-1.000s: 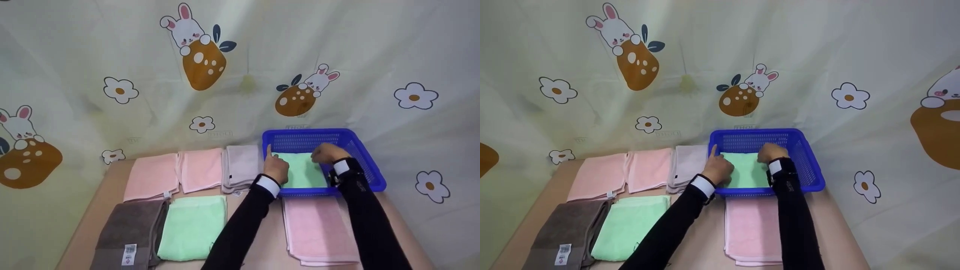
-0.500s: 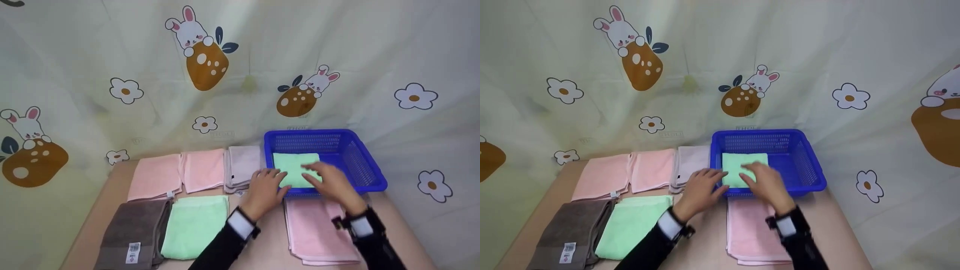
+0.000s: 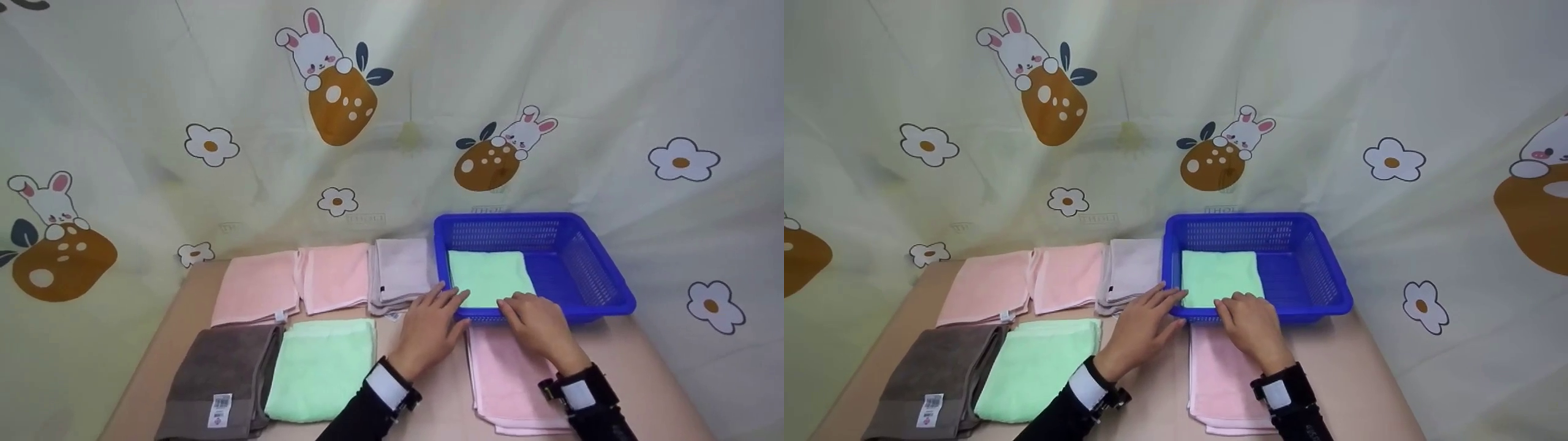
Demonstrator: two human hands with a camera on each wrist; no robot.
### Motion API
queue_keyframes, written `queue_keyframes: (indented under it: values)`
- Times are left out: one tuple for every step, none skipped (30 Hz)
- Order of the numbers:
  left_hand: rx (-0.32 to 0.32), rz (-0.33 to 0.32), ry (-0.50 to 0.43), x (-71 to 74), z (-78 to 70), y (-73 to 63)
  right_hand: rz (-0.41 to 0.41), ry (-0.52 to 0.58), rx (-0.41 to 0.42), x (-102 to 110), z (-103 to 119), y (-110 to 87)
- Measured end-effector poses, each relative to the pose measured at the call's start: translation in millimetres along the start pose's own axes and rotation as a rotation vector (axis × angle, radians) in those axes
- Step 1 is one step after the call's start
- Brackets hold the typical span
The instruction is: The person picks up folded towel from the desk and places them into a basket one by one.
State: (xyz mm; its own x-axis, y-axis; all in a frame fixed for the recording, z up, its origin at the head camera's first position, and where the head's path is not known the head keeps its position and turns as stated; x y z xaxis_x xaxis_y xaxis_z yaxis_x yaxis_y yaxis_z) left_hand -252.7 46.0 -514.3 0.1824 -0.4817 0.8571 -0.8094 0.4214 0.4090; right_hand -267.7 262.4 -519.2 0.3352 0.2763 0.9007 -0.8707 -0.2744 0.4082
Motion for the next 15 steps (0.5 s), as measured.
queue_keyframes:
  values:
    - [0.003,-0.011,-0.009,4.3,2.1,0.0,0.002,0.003,-0.001,0.0,0.3,0.4]
    - [0.011,-0.025,-0.016,8.9,4.9,0.1,0.002,0.005,0.0,0.2,0.4,0.7]
    - [0.025,-0.043,-0.017,13.9,8.8,-0.3,0.002,0.005,0.001,0.4,0.4,0.9]
    - [0.041,-0.063,-0.02,19.7,13.7,-1.0,0.003,0.006,0.002,0.5,0.1,1.0]
    - [0.059,-0.085,-0.021,25.7,19.8,-2.4,0.004,0.008,0.004,0.7,-0.3,1.0]
    - [0.083,-0.106,-0.026,32.2,26.8,-4.7,0.006,0.007,0.005,1.0,-0.6,0.9]
    - [0.102,-0.129,-0.026,38.9,35.1,-7.6,0.01,0.004,0.005,1.0,-1.1,0.7]
    - [0.129,-0.144,-0.03,45.3,44.6,-11.6,0.013,0.002,0.005,0.9,-1.4,0.5]
    - [0.158,-0.156,-0.033,52.1,55.0,-16.6,0.016,-0.002,0.004,0.7,-1.6,0.5]
    - [0.192,-0.162,-0.044,59.4,66.1,-22.5,0.02,-0.002,0.002,0.8,-1.7,0.6]
    - [0.224,-0.172,-0.047,66.6,78.2,-29.6,0.021,-0.004,-0.001,0.5,-1.6,0.8]
    - [0.259,-0.174,-0.042,74.4,90.8,-37.7,0.023,-0.003,-0.004,0.0,-1.0,0.9]
    - [0.288,-0.179,-0.027,81.9,104.0,-46.9,0.024,-0.001,-0.006,-0.5,0.0,1.2]
    - [0.323,-0.176,-0.011,89.7,117.1,-57.2,0.025,0.003,-0.007,-1.4,1.3,1.7]
    - [0.352,-0.17,0.013,97.3,130.3,-68.5,0.026,0.006,-0.006,-2.2,3.0,2.3]
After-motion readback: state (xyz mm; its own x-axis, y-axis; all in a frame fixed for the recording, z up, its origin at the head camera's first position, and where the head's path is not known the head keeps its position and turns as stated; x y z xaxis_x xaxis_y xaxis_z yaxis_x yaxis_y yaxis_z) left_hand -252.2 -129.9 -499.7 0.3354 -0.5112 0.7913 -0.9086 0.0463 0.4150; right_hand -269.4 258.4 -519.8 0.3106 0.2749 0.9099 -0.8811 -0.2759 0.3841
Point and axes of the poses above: each hand's wrist, its own y-axis towards the middle knuckle, its own x-axis out of the back of the hand, z = x × y, the point moved 3 cm from there along y, towards the middle knuckle, and after that the axes turned 5 degrees about -y, right-handed, at the moved point
